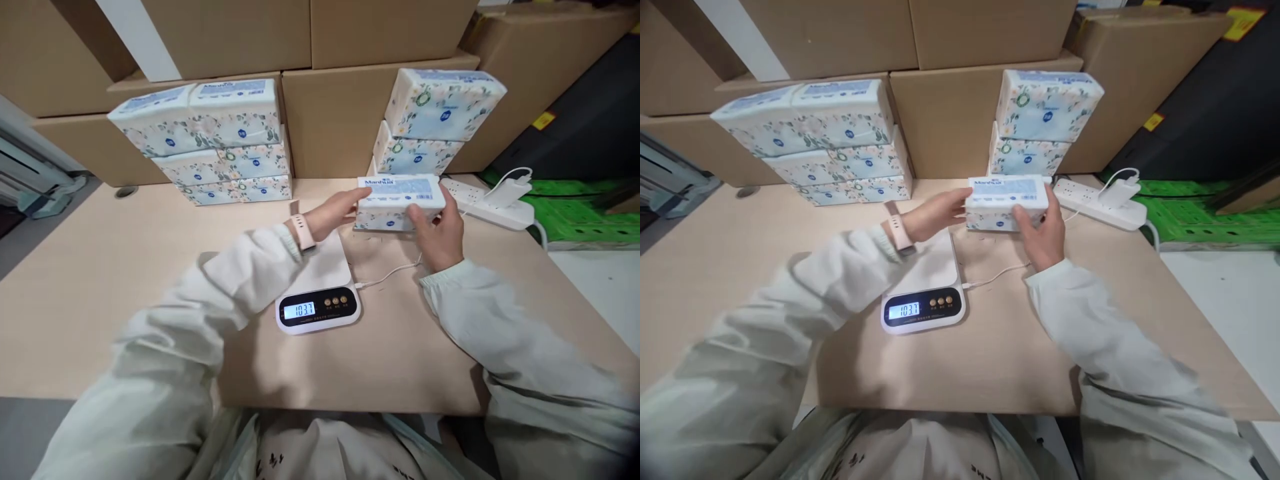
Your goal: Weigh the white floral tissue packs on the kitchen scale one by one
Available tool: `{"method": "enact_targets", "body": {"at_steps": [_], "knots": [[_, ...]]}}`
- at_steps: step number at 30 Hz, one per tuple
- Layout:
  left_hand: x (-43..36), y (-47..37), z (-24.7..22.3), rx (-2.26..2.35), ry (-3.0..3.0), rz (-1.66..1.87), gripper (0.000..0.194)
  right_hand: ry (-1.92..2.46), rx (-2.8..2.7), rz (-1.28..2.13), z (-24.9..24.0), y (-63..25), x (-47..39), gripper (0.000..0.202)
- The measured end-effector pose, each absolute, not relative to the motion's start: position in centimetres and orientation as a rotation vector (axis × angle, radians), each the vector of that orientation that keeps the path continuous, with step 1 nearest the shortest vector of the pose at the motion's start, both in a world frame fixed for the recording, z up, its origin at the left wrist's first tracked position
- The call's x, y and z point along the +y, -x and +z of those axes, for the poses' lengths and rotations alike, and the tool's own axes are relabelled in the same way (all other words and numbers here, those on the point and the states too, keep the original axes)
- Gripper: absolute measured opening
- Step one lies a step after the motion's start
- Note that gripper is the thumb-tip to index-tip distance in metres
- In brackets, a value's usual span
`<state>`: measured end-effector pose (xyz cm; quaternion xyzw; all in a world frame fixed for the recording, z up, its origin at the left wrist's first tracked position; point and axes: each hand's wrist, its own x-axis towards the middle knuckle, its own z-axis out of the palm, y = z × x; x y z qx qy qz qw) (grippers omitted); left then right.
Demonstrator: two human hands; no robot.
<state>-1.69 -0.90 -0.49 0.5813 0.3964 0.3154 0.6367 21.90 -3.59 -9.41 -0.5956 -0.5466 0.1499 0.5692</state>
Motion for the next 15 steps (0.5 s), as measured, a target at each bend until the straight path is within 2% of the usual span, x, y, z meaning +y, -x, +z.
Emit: {"method": "enact_targets", "body": {"at_steps": [5, 7, 9, 12, 15], "knots": [[0.8, -0.8, -1.9, 0.933, -1.325, 0.819, 0.028, 1.456, -1.243, 0.046, -11.3, -23.5, -3.6, 0.068], [1.1, 1.6, -1.3, 0.945, -1.381, 1.034, 0.017, 1.338, -1.337, -0.157, -10.6, -22.5, -4.6, 0.056], [2.0, 5.7, -0.1, 0.983, -1.401, 1.422, 0.006, 1.205, -1.436, -0.266, -9.2, -20.8, -5.7, 0.043], [3.8, 13.3, 2.1, 1.155, -1.177, 1.996, 0.016, 1.050, -1.552, -0.175, -7.1, -17.4, -6.5, 0.031], [5.6, 19.3, 3.5, 1.282, -1.036, 2.156, 0.023, 0.993, -1.630, 0.072, -5.1, -13.5, -4.4, 0.035]]}}
